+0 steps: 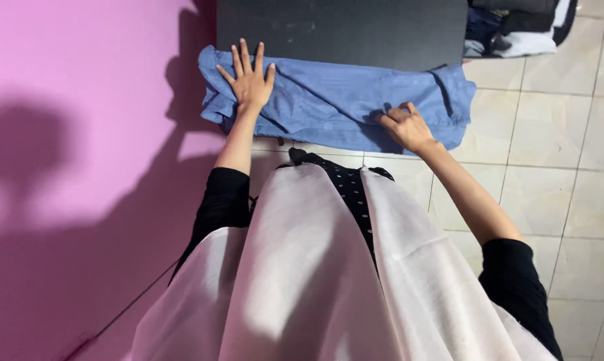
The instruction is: Folding a black shirt and a blue shirt on a table and placing them into a suitcase.
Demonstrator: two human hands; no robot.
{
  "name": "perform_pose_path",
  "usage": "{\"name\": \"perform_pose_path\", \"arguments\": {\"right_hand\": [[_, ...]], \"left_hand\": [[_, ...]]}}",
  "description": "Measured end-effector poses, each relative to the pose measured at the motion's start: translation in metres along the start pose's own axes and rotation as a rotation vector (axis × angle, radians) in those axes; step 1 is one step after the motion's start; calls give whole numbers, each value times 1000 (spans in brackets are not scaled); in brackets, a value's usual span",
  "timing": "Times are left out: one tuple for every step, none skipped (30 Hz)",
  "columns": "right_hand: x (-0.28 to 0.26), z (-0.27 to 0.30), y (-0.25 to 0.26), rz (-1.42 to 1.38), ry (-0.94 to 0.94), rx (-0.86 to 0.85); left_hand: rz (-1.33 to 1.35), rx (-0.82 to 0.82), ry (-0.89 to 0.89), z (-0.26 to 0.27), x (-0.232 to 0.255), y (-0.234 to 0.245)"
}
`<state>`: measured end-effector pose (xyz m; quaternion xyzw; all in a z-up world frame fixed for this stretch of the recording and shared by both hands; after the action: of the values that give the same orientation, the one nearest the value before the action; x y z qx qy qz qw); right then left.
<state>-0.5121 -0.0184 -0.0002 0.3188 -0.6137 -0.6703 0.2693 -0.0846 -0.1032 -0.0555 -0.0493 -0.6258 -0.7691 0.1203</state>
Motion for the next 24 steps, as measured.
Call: {"name": "perform_pose_path", "arguments": {"right_hand": [[-2, 6, -1, -20, -34, -13], [-2, 6, -1, -39, -61, -18], [-5, -2, 7, -39, -66, -11], [-9, -5, 15, -47, -82, -8], [-13, -8, 23, -55, -98, -6], [-15, -10, 21, -57, -106, -4], [-17, -12, 18, -48, -106, -30], [-18, -18, 16, -39, -105, -54], [-19, -18, 14, -40, -110, -51], [-23, -19, 12, -53, -119, -65], [-26, -20, 9, -67, -127, -80], [-24, -20, 6, -69, -127, -80], [-22, -20, 3, -79, -122, -33], [-20, -17, 1, -89, -116, 9], [-16, -9, -6, -91, -114, 4], [-11, -4, -10, -120, -132, 45], [-5, 0, -14, -149, -150, 87], [-6, 2, -10, -149, -148, 89], [-3, 4, -5, -219, -212, 139], [-3, 11, -2, -292, -280, 184], [-4, 16, 3, -295, -283, 181], [-3, 22, 9, -381, -284, 219], [-2, 29, 15, -468, -285, 257], [-2, 34, 27, -470, -288, 255]], "left_hand": [[3, -12, 8, 2, 1, -3], [1, -15, 21, 0, -1, -1], [-4, -11, 14, 2, 2, 9], [-5, -18, -1, 7, 9, 17], [-7, -24, -16, 11, 15, 25], [-10, -26, -23, 13, 15, 15], [10, 25, -133, 16, 18, 6], [29, 79, -240, 19, 19, -1], [26, 79, -246, 23, 22, -1], [59, 132, -345, 30, 24, 1], [92, 185, -444, 38, 27, 2], [91, 183, -444, 36, 24, 0], [147, 208, -460, 34, 21, -1], [207, 230, -474, 35, 18, -5], [209, 227, -471, 38, 17, -9], [267, 297, -496, 41, 15, -8], [323, 367, -522, 43, 12, -6], [322, 370, -521, 46, 13, 0], [358, 385, -532, 50, 14, 6], [397, 393, -544, 56, 15, 9], [398, 388, -544, 59, 14, 14], [414, 343, -559, 62, 16, 18], [430, 296, -574, 65, 17, 22], [431, 292, -574, 66, 14, 26]]}}
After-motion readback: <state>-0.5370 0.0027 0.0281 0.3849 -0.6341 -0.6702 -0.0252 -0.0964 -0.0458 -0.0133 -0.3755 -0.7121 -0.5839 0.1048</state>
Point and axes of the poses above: each hand's wrist, its own z-axis away from the middle knuckle, its own y-axis out of the back of the hand, x = y × z, the point moved 3 cm from there along -z, towards the middle knuckle, and after that the axes turned 10 degrees about -x, right-handed, at the moved point
